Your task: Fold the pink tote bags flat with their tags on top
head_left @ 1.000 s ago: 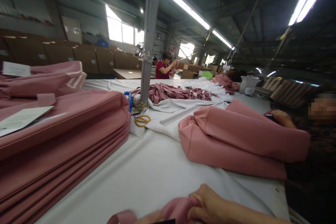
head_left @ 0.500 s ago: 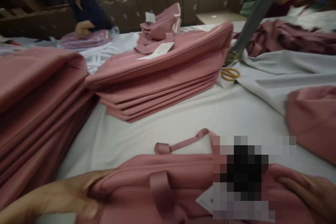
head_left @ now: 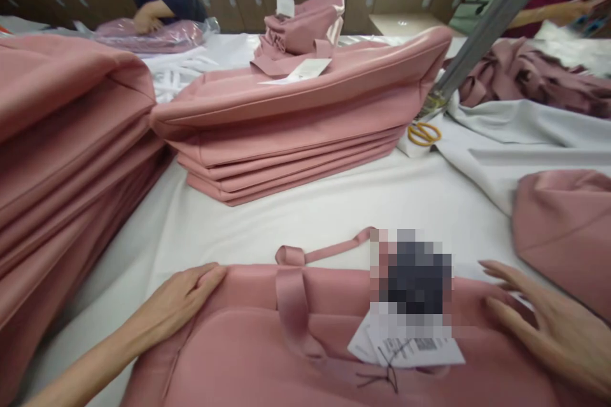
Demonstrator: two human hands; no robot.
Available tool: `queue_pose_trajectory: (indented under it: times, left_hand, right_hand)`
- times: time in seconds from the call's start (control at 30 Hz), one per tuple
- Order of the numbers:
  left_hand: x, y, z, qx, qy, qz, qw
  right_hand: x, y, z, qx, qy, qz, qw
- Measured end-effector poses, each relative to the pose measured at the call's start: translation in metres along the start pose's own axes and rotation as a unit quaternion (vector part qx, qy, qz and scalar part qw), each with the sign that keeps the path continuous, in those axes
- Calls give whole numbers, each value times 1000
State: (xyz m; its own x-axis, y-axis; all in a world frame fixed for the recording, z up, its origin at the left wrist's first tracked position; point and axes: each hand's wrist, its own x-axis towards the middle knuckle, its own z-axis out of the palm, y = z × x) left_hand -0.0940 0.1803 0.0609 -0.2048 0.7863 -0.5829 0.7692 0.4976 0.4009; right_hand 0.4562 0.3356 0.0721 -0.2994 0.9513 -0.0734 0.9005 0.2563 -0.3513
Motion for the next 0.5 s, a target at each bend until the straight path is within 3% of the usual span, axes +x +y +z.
queue_pose_trajectory:
  times: [0.07,0.17,0.23,0.33,0.5]
  left_hand:
    - [0,7,-1,57,34,20,998]
    - [5,21,4,101,105,65,987]
    - [12,30,9,123,88,77,985]
    - [26,38,16,161,41,66,984]
    - [42,38,30,182,54,43,981]
  right_hand:
    - [6,-23,-3,-2,-18,15,1000]
    - [14,-54,10,-29,-49,9,998]
    - [19,-66,24,-70,-87,-7,994]
    - [22,-68,43,-116,-121,-20,986]
    - [25,-57,60,-150,-80,-30,985]
